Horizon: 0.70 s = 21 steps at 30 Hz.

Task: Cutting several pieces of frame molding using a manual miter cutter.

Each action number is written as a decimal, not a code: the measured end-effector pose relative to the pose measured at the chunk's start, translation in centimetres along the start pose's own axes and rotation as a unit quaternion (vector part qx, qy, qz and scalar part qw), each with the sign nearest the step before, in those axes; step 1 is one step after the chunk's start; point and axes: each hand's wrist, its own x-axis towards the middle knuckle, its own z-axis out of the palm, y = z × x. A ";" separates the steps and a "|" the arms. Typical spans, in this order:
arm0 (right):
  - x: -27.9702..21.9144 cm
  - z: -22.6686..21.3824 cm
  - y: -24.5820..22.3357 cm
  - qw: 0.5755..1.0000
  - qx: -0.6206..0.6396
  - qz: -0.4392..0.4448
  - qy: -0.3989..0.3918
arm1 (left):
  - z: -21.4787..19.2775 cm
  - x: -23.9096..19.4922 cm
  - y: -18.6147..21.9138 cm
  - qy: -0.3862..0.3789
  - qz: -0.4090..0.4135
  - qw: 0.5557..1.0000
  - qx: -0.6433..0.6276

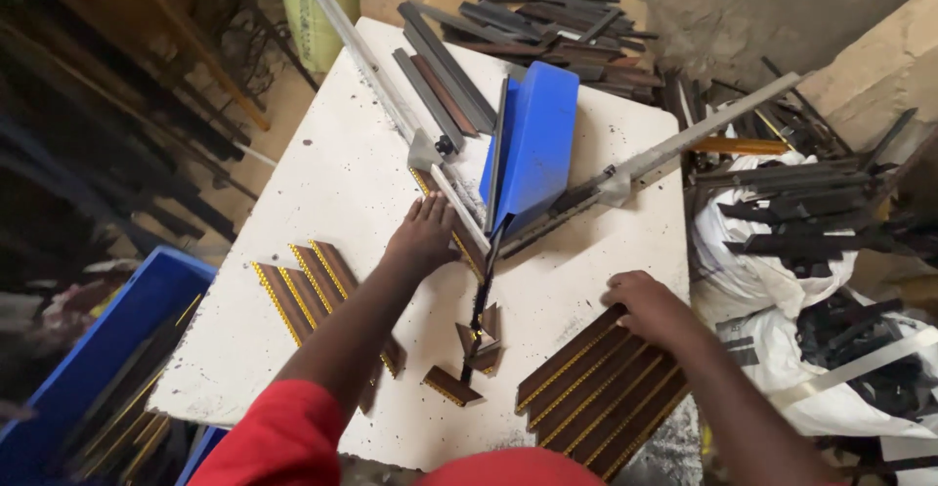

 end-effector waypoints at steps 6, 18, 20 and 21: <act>-1.4 1.2 2.1 0.986 0.049 -0.048 -0.154 | -1.8 -14.6 1.6 -0.001 -0.052 0.997 -0.062; -2.3 5.5 -15.4 0.948 0.286 0.098 0.100 | 2.3 -20.3 7.3 0.025 -0.116 0.977 -0.179; -3.3 4.0 -17.6 0.947 0.290 0.070 0.118 | 3.0 -18.1 8.9 0.030 -0.125 0.971 -0.202; -4.2 3.1 -17.8 0.950 0.273 0.015 0.154 | 4.3 -17.2 9.1 0.070 -0.125 0.968 -0.205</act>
